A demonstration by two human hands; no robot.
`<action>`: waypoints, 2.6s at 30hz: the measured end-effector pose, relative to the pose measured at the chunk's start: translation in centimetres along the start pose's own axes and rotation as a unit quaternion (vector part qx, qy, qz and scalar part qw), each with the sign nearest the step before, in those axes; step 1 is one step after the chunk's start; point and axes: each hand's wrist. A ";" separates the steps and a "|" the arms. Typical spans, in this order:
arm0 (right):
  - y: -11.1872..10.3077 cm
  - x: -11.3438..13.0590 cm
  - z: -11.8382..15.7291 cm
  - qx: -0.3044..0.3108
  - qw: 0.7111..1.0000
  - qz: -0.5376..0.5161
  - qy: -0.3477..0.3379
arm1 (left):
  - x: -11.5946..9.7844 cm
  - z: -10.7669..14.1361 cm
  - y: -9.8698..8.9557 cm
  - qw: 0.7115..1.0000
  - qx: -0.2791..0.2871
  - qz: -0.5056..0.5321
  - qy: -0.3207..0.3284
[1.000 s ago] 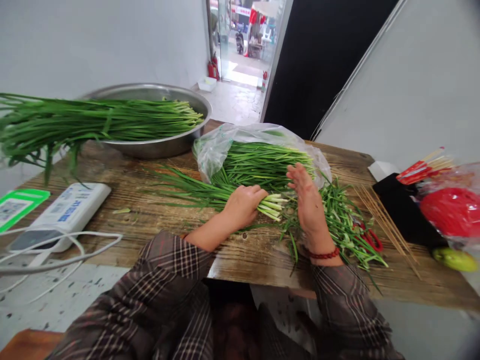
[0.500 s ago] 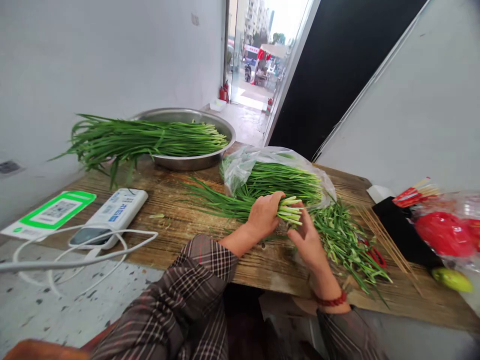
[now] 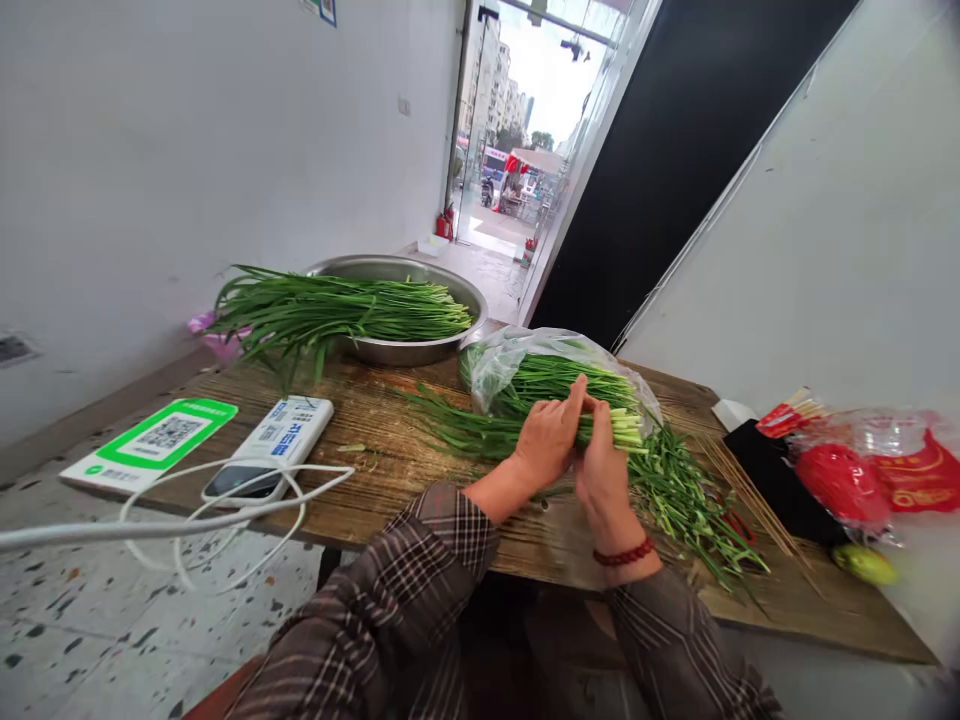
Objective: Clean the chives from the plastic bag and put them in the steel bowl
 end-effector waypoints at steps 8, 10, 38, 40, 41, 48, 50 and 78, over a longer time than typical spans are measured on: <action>-5.9 11.2 -6.2 -0.010 0.978 -0.140 -0.152 | 9.3 0.0 -1.5 0.989 0.022 -0.026 -0.145; -8.7 13.7 -8.1 -0.027 0.966 -0.167 -0.194 | 10.9 0.0 -1.4 0.988 0.026 -0.025 -0.150; -6.6 18.4 -8.4 -0.042 0.951 -0.266 -0.149 | -5.6 -6.1 -8.4 0.953 -0.043 0.297 -0.032; -5.9 18.5 -8.0 -0.035 0.953 -0.264 -0.144 | -6.1 -6.5 -7.9 0.937 -0.069 0.338 -0.049; -5.7 18.6 -8.0 -0.033 0.954 -0.263 -0.142 | -6.1 -6.6 -7.7 0.923 -0.071 0.373 -0.061; -7.6 20.1 -9.6 -0.084 0.939 -0.284 -0.174 | -2.5 -5.4 -6.0 0.823 -0.055 0.520 -0.224; -8.8 20.4 -10.5 -0.110 0.930 -0.299 -0.180 | -0.6 -4.6 -5.4 0.882 -0.077 0.426 -0.183; -5.3 17.1 -7.7 -0.106 0.938 -0.308 -0.119 | -9.2 -3.1 -3.5 0.671 0.036 0.712 -0.204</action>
Point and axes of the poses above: each hand's wrist, its own z-axis away from the middle knuckle, its own y-axis out of the palm, x = y × z, and after that the axes turned 1 degree about -y, right-handed
